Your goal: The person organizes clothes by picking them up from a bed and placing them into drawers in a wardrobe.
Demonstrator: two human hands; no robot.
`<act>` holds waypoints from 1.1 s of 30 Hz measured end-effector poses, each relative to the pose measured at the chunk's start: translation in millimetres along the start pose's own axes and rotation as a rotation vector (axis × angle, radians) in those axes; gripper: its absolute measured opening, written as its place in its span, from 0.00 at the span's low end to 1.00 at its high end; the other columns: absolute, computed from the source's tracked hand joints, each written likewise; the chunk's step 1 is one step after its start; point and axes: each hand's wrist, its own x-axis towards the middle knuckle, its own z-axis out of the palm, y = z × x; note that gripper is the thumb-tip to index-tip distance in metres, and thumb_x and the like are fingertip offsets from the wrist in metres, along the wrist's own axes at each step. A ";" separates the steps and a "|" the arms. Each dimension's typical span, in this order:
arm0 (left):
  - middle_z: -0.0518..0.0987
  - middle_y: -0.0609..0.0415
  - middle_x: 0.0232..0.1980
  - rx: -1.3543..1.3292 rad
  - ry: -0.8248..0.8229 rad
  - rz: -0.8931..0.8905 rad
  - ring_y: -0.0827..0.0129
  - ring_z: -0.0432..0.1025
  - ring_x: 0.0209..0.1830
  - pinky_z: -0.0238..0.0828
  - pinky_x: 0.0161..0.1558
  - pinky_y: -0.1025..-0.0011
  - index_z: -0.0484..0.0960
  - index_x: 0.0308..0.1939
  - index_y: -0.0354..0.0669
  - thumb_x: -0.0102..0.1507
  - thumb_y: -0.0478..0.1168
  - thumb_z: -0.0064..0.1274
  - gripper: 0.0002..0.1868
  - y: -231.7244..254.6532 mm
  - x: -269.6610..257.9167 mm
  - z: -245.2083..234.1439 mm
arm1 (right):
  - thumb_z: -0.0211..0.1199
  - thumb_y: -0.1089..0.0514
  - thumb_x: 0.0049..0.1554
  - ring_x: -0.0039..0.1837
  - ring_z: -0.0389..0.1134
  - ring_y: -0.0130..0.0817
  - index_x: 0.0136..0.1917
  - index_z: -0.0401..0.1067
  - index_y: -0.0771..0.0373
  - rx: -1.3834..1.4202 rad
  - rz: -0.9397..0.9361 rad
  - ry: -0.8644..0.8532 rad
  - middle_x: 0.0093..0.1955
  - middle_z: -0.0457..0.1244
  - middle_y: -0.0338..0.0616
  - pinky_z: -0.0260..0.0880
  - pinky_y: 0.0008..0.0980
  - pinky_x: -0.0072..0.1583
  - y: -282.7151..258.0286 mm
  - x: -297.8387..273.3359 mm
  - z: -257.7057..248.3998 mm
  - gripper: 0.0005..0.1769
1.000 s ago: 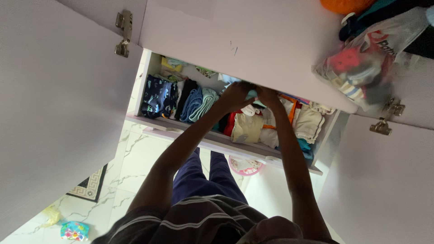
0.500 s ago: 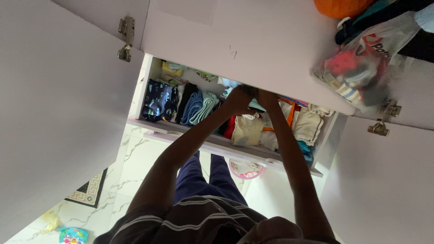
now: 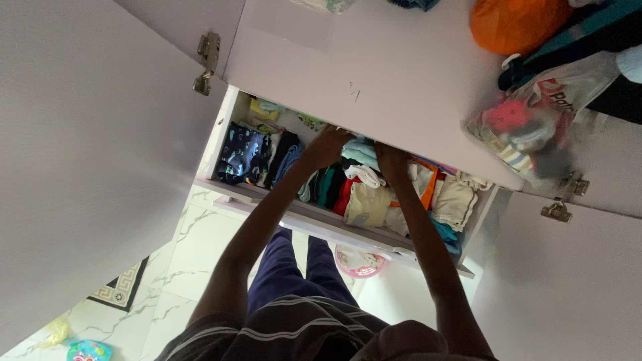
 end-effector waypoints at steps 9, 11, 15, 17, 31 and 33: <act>0.70 0.48 0.71 0.047 -0.063 0.006 0.52 0.61 0.72 0.59 0.69 0.49 0.69 0.68 0.49 0.55 0.40 0.56 0.35 -27.4 64.6 2.0 | 0.70 0.41 0.50 0.67 0.60 0.63 0.71 0.60 0.66 -0.013 -0.282 -0.132 0.67 0.59 0.64 0.61 0.58 0.65 -73.8 -8.8 -44.5 0.44; 0.69 0.47 0.71 -0.027 -0.074 -0.049 0.52 0.62 0.72 0.59 0.70 0.50 0.69 0.69 0.48 0.56 0.41 0.56 0.35 -39.9 77.2 4.2 | 0.71 0.40 0.49 0.68 0.60 0.63 0.72 0.60 0.66 -0.045 -0.284 -0.148 0.68 0.59 0.64 0.61 0.57 0.65 -62.9 2.9 -42.9 0.47; 0.68 0.46 0.72 -0.052 -0.096 -0.125 0.53 0.62 0.73 0.59 0.71 0.51 0.68 0.70 0.47 0.58 0.43 0.54 0.34 -64.8 76.6 2.9 | 0.75 0.37 0.46 0.69 0.59 0.63 0.73 0.58 0.66 -0.059 -0.231 -0.202 0.70 0.57 0.64 0.60 0.56 0.66 -40.3 21.0 -35.7 0.53; 0.68 0.46 0.73 -0.055 -0.109 -0.163 0.53 0.62 0.73 0.59 0.71 0.51 0.68 0.70 0.46 0.59 0.44 0.54 0.34 -73.1 76.6 4.4 | 0.77 0.36 0.44 0.70 0.58 0.63 0.74 0.57 0.66 -0.050 -0.206 -0.247 0.71 0.57 0.64 0.60 0.55 0.66 -36.7 24.9 -32.2 0.55; 0.65 0.43 0.76 -0.085 -0.151 -0.248 0.54 0.62 0.75 0.58 0.75 0.55 0.64 0.74 0.41 0.66 0.50 0.50 0.34 -57.1 81.3 12.4 | 0.75 0.39 0.46 0.66 0.65 0.55 0.80 0.53 0.58 -0.008 0.023 -0.368 0.69 0.61 0.56 0.68 0.50 0.66 -38.5 21.6 -13.3 0.57; 0.65 0.43 0.77 -0.115 -0.116 -0.262 0.55 0.62 0.76 0.57 0.76 0.55 0.64 0.75 0.40 0.67 0.51 0.49 0.35 -51.3 59.2 12.4 | 0.77 0.39 0.43 0.67 0.63 0.59 0.78 0.54 0.62 -0.041 -0.109 -0.310 0.70 0.59 0.60 0.67 0.52 0.65 -46.2 24.3 -21.6 0.59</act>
